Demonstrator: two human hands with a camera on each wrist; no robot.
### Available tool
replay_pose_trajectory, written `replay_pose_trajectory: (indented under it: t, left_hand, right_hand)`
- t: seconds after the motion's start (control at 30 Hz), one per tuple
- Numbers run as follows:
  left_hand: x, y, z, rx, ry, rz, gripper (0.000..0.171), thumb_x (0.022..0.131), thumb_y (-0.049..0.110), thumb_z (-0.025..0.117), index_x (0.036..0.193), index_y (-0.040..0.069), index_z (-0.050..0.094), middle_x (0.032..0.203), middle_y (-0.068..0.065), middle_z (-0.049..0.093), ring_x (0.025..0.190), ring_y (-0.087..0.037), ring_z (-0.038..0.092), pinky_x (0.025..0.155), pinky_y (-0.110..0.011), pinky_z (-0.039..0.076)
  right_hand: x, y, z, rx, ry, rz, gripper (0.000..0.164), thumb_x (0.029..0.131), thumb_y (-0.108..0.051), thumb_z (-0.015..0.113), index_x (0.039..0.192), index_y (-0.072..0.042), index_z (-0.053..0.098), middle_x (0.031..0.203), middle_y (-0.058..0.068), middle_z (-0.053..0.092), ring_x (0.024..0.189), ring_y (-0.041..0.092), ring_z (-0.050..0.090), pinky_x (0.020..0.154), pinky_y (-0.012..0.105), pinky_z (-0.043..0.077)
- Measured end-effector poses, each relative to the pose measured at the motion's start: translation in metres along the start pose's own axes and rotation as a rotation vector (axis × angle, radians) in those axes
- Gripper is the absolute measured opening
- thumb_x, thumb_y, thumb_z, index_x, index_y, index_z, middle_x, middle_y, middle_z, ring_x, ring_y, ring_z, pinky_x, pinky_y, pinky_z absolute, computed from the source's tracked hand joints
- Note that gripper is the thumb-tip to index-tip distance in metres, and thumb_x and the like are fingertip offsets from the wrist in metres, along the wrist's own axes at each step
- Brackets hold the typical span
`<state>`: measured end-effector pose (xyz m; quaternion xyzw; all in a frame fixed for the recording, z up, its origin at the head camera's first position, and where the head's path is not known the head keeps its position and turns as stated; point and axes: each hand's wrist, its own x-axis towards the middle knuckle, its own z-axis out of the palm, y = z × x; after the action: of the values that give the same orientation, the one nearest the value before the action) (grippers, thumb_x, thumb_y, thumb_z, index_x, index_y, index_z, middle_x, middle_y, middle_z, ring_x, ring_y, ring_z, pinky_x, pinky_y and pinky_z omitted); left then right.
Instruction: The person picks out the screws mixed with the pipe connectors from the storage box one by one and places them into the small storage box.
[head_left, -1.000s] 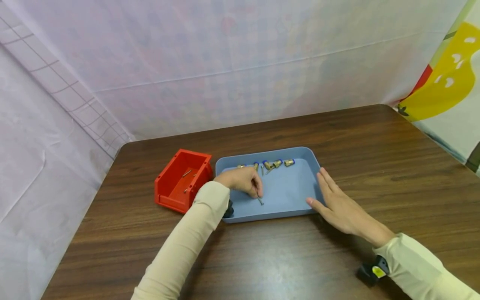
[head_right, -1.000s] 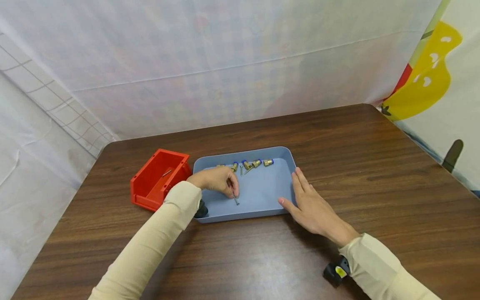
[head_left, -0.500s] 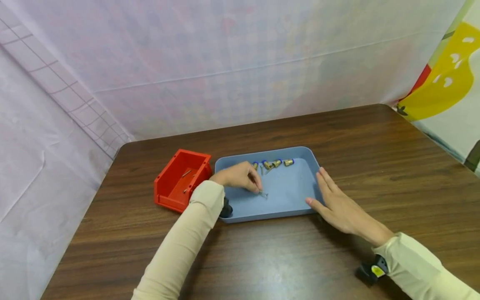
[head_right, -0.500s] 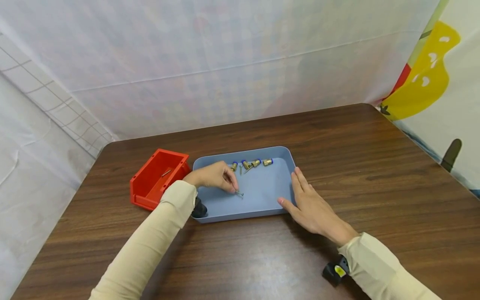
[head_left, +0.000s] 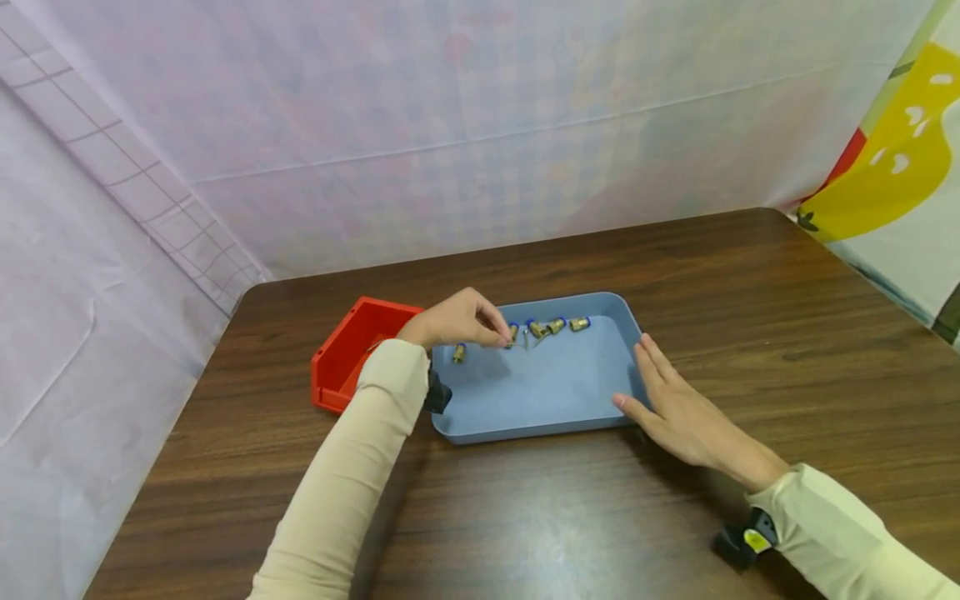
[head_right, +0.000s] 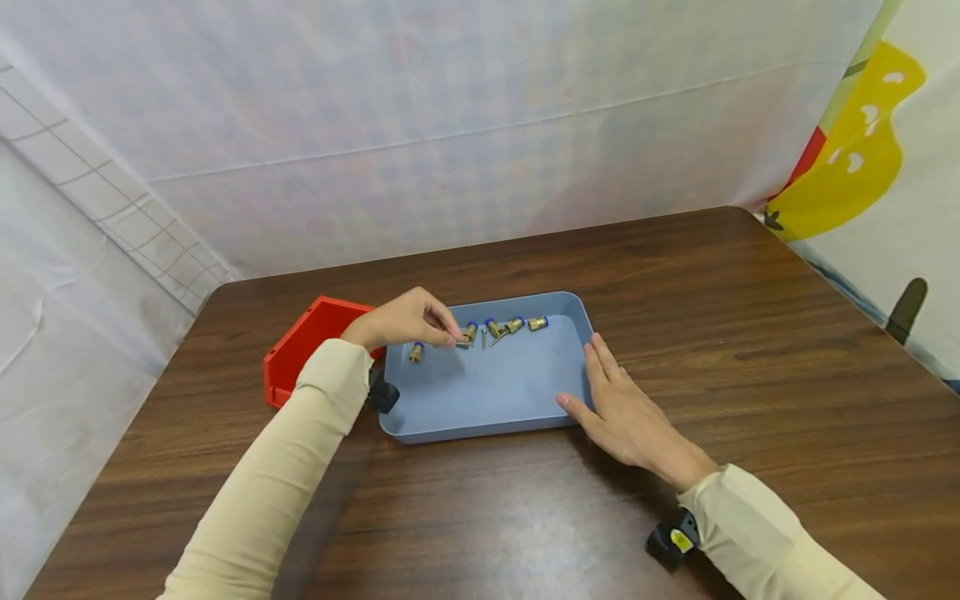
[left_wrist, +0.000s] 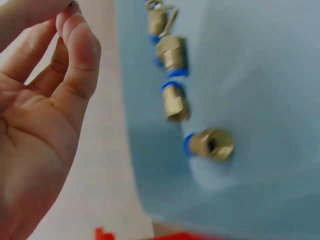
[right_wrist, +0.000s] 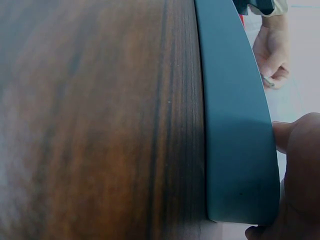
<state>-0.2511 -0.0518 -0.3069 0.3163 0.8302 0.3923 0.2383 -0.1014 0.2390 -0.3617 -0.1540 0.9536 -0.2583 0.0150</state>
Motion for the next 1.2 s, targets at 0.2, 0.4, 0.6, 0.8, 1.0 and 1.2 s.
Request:
replay_pose_trajectory:
  t: [0.2,0.4,0.6,0.8,1.0,1.2]
  left_hand:
    - [-0.014,0.002,-0.021,-0.003,0.069,-0.021,0.019,0.086,0.007,0.068,0.097,-0.007,0.071,0.099,-0.018,0.071,0.092,-0.036,0.063,0.087,-0.046,0.052]
    - [-0.031,-0.003,-0.040,-0.006,0.150,-0.059,0.017,0.085,0.008,0.068,0.097,-0.004,0.072,0.098,-0.012,0.071,0.090,-0.028,0.063,0.086,-0.045,0.052]
    - [-0.052,-0.011,-0.055,-0.013,0.206,-0.084,0.020,0.086,0.011,0.068,0.099,-0.003,0.071,0.100,-0.014,0.070,0.088,-0.034,0.060,0.080,-0.044,0.052]
    - [-0.073,-0.020,-0.070,0.012,0.250,-0.142,0.022,0.087,0.015,0.067,0.102,-0.001,0.070,0.097,-0.008,0.070,0.089,-0.032,0.058,0.077,-0.033,0.051]
    - [-0.090,-0.033,-0.079,-0.010,0.301,-0.209,0.021,0.087,0.014,0.068,0.101,-0.002,0.070,0.102,-0.007,0.067,0.093,-0.020,0.055,0.088,-0.043,0.047]
    - [-0.102,-0.046,-0.080,-0.080,0.326,-0.237,0.017,0.087,0.010,0.067,0.097,-0.003,0.069,0.093,-0.002,0.067,0.093,-0.020,0.054,0.089,-0.044,0.046]
  right_hand:
    - [0.000,0.001,0.001,0.002,0.002,0.000,0.081,0.100,-0.042,0.043,0.147,0.012,0.005,0.156,0.027,-0.005,0.145,0.041,0.004,0.109,0.060,0.019]
    - [0.001,0.001,0.001,-0.002,0.001,0.003,0.081,0.100,-0.042,0.043,0.147,0.012,0.005,0.156,0.028,-0.005,0.145,0.042,0.004,0.109,0.061,0.020]
    - [0.001,0.001,0.001,0.000,0.001,0.000,0.081,0.100,-0.042,0.043,0.147,0.012,0.005,0.156,0.028,-0.005,0.144,0.043,0.006,0.107,0.062,0.022]
    - [0.001,0.002,0.001,0.003,0.001,-0.006,0.081,0.100,-0.041,0.043,0.147,0.012,0.005,0.156,0.028,-0.005,0.144,0.042,0.005,0.108,0.061,0.021]
    - [0.001,0.002,0.000,-0.001,-0.002,-0.007,0.080,0.100,-0.041,0.042,0.147,0.012,0.005,0.156,0.028,-0.005,0.144,0.042,0.005,0.108,0.061,0.021]
    - [0.002,0.001,0.000,-0.001,-0.010,-0.004,0.081,0.100,-0.042,0.042,0.147,0.012,0.004,0.156,0.027,-0.006,0.144,0.042,0.004,0.108,0.061,0.020]
